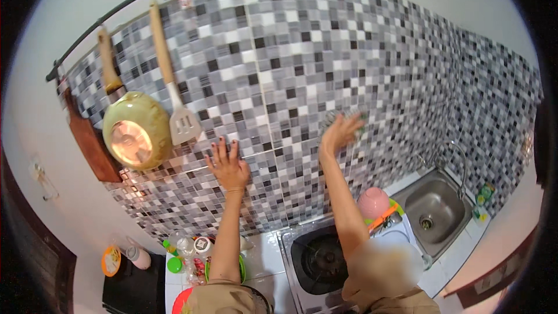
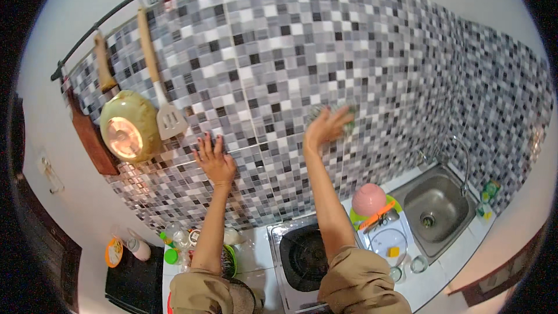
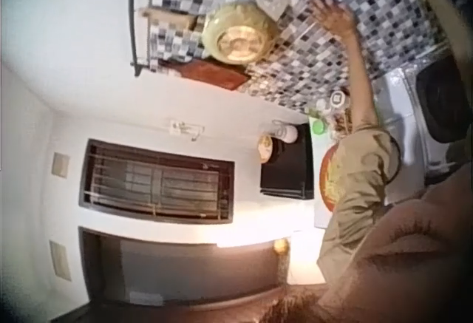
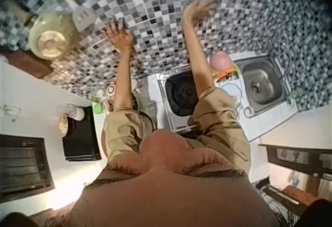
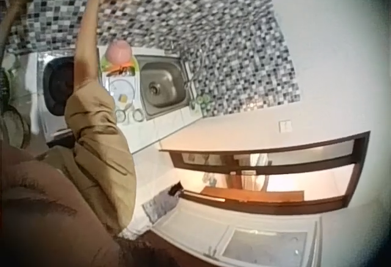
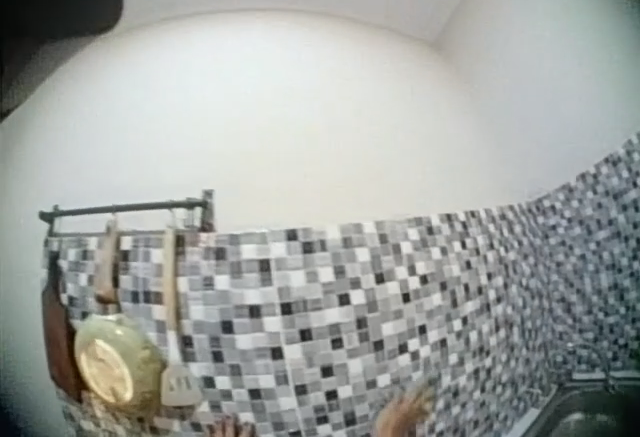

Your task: Cleaning the kitchen wall tiles and a portable gas stove using a cloth.

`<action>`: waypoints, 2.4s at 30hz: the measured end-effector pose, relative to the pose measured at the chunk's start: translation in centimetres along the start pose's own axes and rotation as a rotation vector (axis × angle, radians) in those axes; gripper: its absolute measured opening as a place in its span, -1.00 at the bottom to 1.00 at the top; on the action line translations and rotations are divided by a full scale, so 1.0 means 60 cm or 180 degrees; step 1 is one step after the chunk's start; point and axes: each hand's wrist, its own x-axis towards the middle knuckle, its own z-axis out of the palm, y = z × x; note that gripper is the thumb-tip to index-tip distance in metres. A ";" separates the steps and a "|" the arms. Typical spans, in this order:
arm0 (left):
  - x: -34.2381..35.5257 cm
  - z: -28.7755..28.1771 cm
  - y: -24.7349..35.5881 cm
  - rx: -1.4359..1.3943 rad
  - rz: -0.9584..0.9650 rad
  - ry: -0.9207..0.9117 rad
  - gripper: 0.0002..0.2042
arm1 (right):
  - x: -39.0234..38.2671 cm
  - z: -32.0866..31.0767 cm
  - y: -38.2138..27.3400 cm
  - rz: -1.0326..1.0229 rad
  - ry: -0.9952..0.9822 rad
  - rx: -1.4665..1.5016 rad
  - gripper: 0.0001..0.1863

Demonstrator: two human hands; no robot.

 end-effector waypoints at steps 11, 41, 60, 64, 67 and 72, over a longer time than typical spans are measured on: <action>0.051 -0.094 0.003 -0.0817 -0.0335 0.0036 -0.59 | -0.009 0.003 -0.187 -0.6108 -0.1577 -0.0273 -0.37; 0.268 -0.303 -0.088 -0.1654 -0.0908 -0.0339 -0.58 | -0.281 0.119 -0.446 -0.4711 -0.0919 -0.0323 -0.39; 0.266 -0.311 -0.110 -0.2404 -0.1069 -0.0785 -0.66 | -0.249 0.136 -0.524 -0.5262 -0.0635 0.0372 -0.38; 0.263 -0.300 -0.114 -0.2837 -0.1047 -0.0775 -0.72 | -0.240 0.124 -0.470 -0.6124 -0.0903 0.0119 -0.37; 0.262 -0.299 -0.116 -0.2996 -0.1132 -0.0816 -0.71 | -0.184 0.106 -0.441 -0.6035 -0.1023 0.0180 -0.37; 0.261 -0.308 -0.129 -0.3447 -0.1277 -0.0784 -0.72 | -0.117 0.082 -0.427 -0.3633 -0.0188 -0.0048 -0.41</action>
